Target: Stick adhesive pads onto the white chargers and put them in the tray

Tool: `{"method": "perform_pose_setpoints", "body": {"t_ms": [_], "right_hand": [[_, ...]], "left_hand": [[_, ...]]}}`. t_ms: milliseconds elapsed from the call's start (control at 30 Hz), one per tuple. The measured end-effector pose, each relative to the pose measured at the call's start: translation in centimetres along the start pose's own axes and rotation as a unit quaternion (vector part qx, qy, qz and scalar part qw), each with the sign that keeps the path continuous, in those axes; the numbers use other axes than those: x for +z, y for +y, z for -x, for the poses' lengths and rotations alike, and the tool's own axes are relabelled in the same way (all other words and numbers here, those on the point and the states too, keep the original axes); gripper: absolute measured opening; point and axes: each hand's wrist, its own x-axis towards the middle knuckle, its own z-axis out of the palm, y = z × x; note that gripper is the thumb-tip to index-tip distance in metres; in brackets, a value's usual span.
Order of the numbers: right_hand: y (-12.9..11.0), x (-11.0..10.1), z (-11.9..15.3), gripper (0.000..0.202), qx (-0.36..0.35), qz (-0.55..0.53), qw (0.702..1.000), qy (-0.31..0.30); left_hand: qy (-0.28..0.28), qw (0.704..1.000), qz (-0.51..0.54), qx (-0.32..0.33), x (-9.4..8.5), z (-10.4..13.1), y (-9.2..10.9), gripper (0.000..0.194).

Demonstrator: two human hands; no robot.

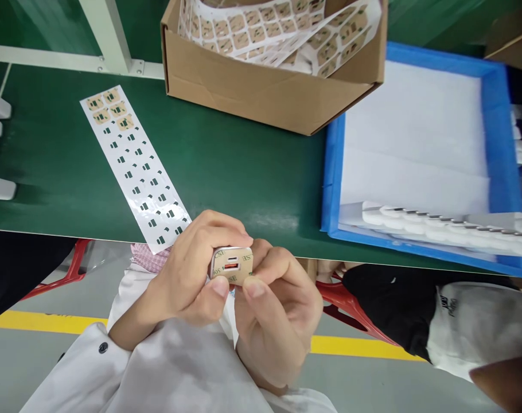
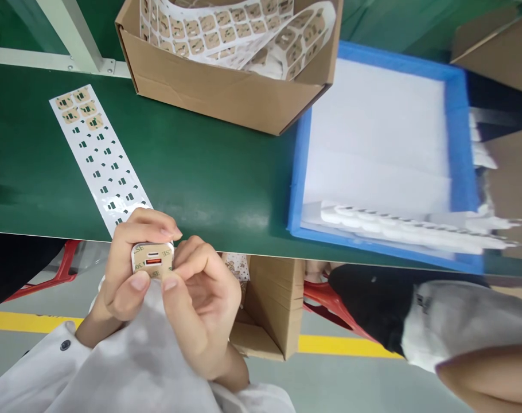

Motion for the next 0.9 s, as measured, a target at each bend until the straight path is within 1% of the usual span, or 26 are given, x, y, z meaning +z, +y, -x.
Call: {"method": "perform_pose_setpoints", "body": {"t_ms": [100,200,300,367,433,500,533,600,633,700,733,833,900], "right_hand": [[0.0,0.1,0.1,0.025,0.003,0.021,1.000,0.003],[0.2,0.0,0.0,0.023,-0.018,0.052,0.998,0.000],[0.7,-0.5,-0.4,0.023,-0.083,0.070,0.994,0.000],[1.2,-1.0,-0.7,0.025,-0.133,0.072,0.988,0.025],[1.5,-1.3,-0.8,0.024,-0.158,0.080,0.983,0.046],[1.7,-1.4,-0.8,0.020,-0.134,0.120,0.983,0.037],[1.8,-1.4,-0.7,0.024,-0.113,0.149,0.982,0.027],[2.1,-1.1,-0.5,0.038,-0.085,0.208,0.974,0.015],[2.2,-0.9,-0.5,0.040,-0.088,0.230,0.969,0.012],[2.5,-0.8,-0.5,0.035,-0.117,0.255,0.960,0.016],[2.6,-0.8,-0.4,0.032,-0.132,0.263,0.956,0.016],[2.9,-1.3,-0.4,0.018,-0.157,0.272,0.949,0.011],[3.0,-1.7,-0.3,0.013,-0.147,0.266,0.953,0.011]], "left_hand": [[0.002,1.000,-0.006,0.003,0.1,0.0,-0.3,0.029],[0.014,1.000,0.010,0.004,0.3,0.3,-0.6,0.031],[0.017,0.999,0.042,-0.003,0.4,0.7,-1.1,0.033],[0.019,0.998,0.066,-0.011,0.4,0.9,-1.4,0.033],[0.028,0.996,0.084,-0.011,0.3,1.0,-1.6,0.032],[0.029,0.995,0.097,-0.013,0.3,1.0,-1.6,0.030],[0.024,0.994,0.107,-0.024,0.4,1.0,-1.5,0.029],[0.009,0.987,0.142,-0.074,0.4,1.0,-1.0,0.029],[0.002,0.980,0.167,-0.105,0.5,1.1,-0.8,0.028],[-0.004,0.964,0.218,-0.154,0.5,1.1,-0.3,0.030],[-0.003,0.958,0.235,-0.165,0.6,1.1,-0.1,0.032],[-0.001,0.957,0.237,-0.169,0.7,1.1,0.1,0.040],[-0.001,0.964,0.211,-0.161,0.9,1.2,-0.1,0.041]]}}
